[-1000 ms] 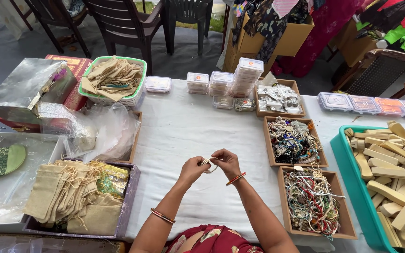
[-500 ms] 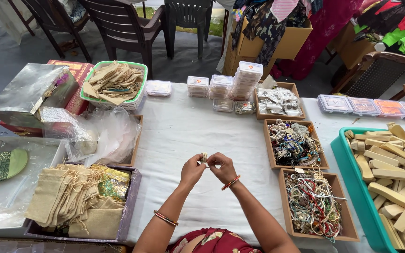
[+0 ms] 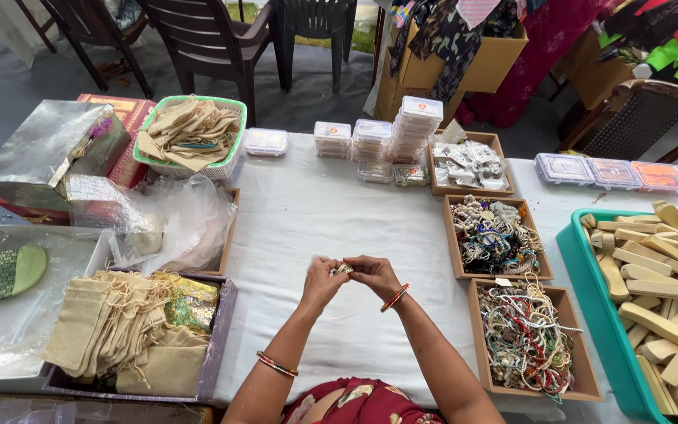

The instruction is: The person is packaging necklaces and other jewelry items into small cloth bags and plastic boxes.

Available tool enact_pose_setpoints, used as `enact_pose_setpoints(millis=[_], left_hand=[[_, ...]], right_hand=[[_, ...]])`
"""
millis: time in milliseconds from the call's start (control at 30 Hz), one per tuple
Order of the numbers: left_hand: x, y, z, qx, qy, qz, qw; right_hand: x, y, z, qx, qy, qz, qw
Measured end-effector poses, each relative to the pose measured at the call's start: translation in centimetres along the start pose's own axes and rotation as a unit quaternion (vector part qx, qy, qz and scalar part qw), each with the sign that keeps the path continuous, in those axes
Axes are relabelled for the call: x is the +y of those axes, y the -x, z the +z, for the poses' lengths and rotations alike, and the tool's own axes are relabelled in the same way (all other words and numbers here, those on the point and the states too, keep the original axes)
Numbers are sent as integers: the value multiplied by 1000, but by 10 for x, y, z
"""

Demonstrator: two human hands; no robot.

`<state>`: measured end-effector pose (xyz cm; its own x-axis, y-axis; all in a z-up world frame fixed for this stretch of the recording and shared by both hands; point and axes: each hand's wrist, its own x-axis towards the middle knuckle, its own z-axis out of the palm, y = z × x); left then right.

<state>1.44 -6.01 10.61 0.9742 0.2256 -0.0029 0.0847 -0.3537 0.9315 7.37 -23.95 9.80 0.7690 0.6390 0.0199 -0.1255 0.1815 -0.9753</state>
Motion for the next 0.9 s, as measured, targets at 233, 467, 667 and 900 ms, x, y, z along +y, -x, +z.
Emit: enact_pose_setpoints(millis=[233, 467, 667, 900], left_hand=[[46, 14, -24, -51, 1, -123, 991], [21, 8, -19, -82, 194, -120, 970], [16, 6, -12, -69, 272, -157, 947], [-12, 8, 7, -83, 186, -110, 973]], right_hand=[[13, -1, 8, 59, 17, -38, 997], [16, 6, 20, 136, 56, -17, 989], [17, 12, 35, 137, -289, 170, 932], [22, 6, 33, 162, -366, 235, 886]])
